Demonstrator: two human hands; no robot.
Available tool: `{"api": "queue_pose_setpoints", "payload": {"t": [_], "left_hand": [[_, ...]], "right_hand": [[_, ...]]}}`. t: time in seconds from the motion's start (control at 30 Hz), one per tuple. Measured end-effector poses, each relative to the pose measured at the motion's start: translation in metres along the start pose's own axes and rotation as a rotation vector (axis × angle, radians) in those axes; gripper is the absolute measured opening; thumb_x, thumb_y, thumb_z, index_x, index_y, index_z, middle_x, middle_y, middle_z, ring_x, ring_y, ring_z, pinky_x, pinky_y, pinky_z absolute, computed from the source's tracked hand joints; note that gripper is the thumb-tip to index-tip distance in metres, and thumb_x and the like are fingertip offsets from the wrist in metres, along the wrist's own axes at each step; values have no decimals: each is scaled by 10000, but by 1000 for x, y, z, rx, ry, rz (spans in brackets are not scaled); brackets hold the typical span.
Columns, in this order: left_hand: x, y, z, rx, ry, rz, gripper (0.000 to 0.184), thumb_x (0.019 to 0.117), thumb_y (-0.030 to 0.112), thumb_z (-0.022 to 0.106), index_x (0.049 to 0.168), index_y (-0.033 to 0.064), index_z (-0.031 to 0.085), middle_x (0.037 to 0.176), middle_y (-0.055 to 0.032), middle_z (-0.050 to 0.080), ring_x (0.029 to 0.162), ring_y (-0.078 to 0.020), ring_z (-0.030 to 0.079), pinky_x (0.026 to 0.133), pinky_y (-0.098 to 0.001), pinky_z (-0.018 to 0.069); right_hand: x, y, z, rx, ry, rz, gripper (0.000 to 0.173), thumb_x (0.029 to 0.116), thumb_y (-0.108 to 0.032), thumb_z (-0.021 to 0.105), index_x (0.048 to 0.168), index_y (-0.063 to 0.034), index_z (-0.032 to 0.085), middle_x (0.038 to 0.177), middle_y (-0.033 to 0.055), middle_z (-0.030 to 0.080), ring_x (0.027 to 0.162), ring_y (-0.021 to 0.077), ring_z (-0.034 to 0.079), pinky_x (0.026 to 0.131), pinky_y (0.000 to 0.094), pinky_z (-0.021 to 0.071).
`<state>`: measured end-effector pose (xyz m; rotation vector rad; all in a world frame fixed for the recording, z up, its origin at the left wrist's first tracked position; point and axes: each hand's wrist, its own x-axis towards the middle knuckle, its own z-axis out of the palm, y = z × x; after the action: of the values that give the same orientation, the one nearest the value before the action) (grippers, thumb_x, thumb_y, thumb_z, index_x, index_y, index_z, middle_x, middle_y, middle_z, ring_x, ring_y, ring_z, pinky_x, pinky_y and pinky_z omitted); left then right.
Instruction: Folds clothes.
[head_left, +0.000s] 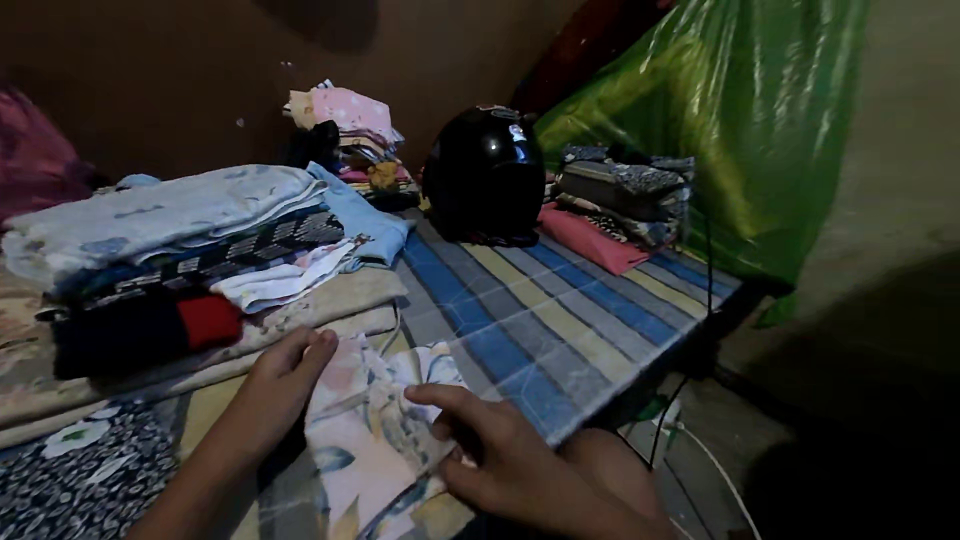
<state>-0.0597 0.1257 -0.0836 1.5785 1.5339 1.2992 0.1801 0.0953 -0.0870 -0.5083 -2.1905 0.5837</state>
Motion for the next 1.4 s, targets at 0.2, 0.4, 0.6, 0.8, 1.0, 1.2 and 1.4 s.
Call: {"api": "queue_pose_setpoints", "payload": {"t": [0.2,0.4,0.6,0.8,1.0,1.2,1.4], "left_hand": [[17,-6,-4,-35,165,30,101,1019,92,569,964,8,576,728,9,542,611,-14,508,600,-201,449],[12,-9,-3,109,81,26,189,1048,133,556,1048,-53,584,839,-133,620,729,-182,595,697,-395,512],[15,13,-3,344,-129,-39,307,1082,215,504,1112,-67,623,922,-203,641,820,-294,616,791,-490,506],[16,14,-1,451,-167,70,326,1087,241,491,1039,-48,634,803,-165,601,731,-288,586,718,-486,490],[15,18,6,349,-67,207,290,1072,212,522,960,-33,630,722,-96,560,646,-186,528,635,-377,453],[20,21,20,281,-74,275,269,1060,191,542,926,-23,634,693,-51,542,611,-107,493,603,-288,426],[20,16,23,287,-27,231,267,1060,194,544,939,-28,630,725,-71,555,637,-136,509,623,-315,436]], "right_hand": [[18,-18,20,170,128,-3,495,783,151,656,1262,201,542,823,215,666,655,168,626,636,253,535],[22,-10,41,-13,140,-132,462,775,124,674,1231,136,603,1026,230,710,742,206,682,672,275,569],[9,7,24,-189,43,-183,324,853,-46,715,1163,32,662,978,164,714,854,211,696,775,280,574],[-3,15,-1,-202,-129,-154,175,975,-180,603,1033,-70,727,975,70,742,1007,234,673,889,391,499],[-7,16,-3,-170,-32,-194,122,939,-52,614,962,-44,733,914,63,740,910,148,666,869,225,492],[-1,11,0,-91,43,-226,77,906,1,626,927,4,700,872,102,711,856,76,666,809,119,504],[4,12,2,-212,56,-176,88,834,37,613,830,-15,684,833,98,697,810,105,675,741,144,522]]}}
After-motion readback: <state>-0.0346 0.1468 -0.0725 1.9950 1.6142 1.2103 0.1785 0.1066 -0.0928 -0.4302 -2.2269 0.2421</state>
